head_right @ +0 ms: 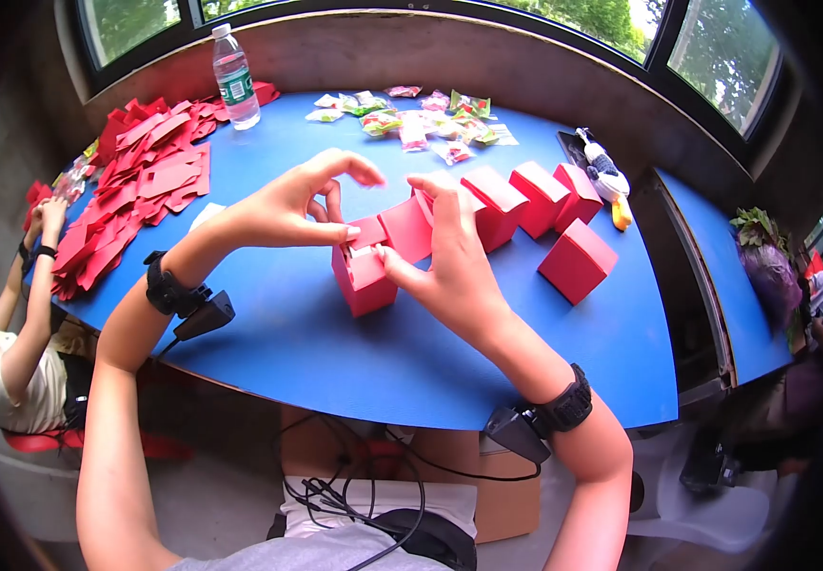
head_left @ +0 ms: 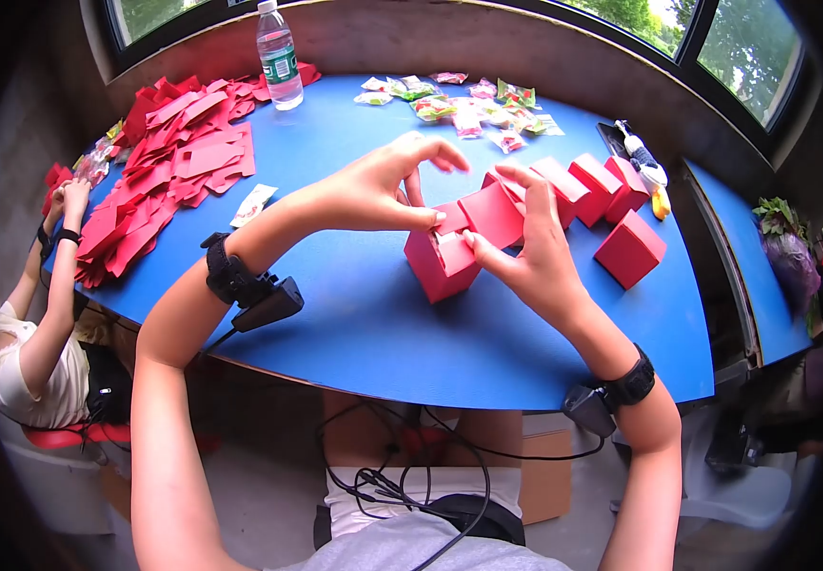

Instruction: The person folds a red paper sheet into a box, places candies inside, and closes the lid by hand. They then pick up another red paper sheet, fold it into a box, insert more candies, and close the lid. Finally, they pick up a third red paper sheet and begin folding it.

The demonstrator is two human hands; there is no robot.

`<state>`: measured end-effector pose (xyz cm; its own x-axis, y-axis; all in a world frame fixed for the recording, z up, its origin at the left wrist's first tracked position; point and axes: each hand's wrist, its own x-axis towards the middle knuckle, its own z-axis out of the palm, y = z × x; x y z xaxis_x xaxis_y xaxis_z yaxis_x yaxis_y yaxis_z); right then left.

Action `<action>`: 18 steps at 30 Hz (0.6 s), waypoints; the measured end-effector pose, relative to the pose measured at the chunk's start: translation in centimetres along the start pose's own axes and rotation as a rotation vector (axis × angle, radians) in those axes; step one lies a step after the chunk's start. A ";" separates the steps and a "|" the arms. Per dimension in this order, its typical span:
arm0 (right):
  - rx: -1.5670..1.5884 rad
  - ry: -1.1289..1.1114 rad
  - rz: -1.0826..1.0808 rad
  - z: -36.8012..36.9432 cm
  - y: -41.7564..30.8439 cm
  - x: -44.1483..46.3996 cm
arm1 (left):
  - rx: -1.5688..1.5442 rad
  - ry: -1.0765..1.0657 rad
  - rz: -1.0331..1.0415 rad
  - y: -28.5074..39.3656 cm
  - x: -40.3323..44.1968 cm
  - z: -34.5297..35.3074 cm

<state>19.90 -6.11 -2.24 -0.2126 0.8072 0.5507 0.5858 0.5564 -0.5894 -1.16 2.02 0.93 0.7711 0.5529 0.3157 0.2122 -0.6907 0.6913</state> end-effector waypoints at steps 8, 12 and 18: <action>0.206 -0.043 -0.145 0.5 0.4 0.0 | -0.025 0.019 0.148 -1.4 1.4 1.3; 0.190 -0.090 -0.086 0.5 1.1 -0.3 | 0.376 0.160 0.496 -0.9 -0.4 1.8; 0.195 -0.357 -0.209 1.3 1.0 -0.5 | 0.576 -0.040 0.411 1.1 -3.2 0.8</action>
<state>19.57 -5.72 -3.90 -0.5868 0.6723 0.4514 0.3508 0.7134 -0.6066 -2.92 -0.88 0.15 0.8762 0.1847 0.4452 0.1745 -0.9826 0.0641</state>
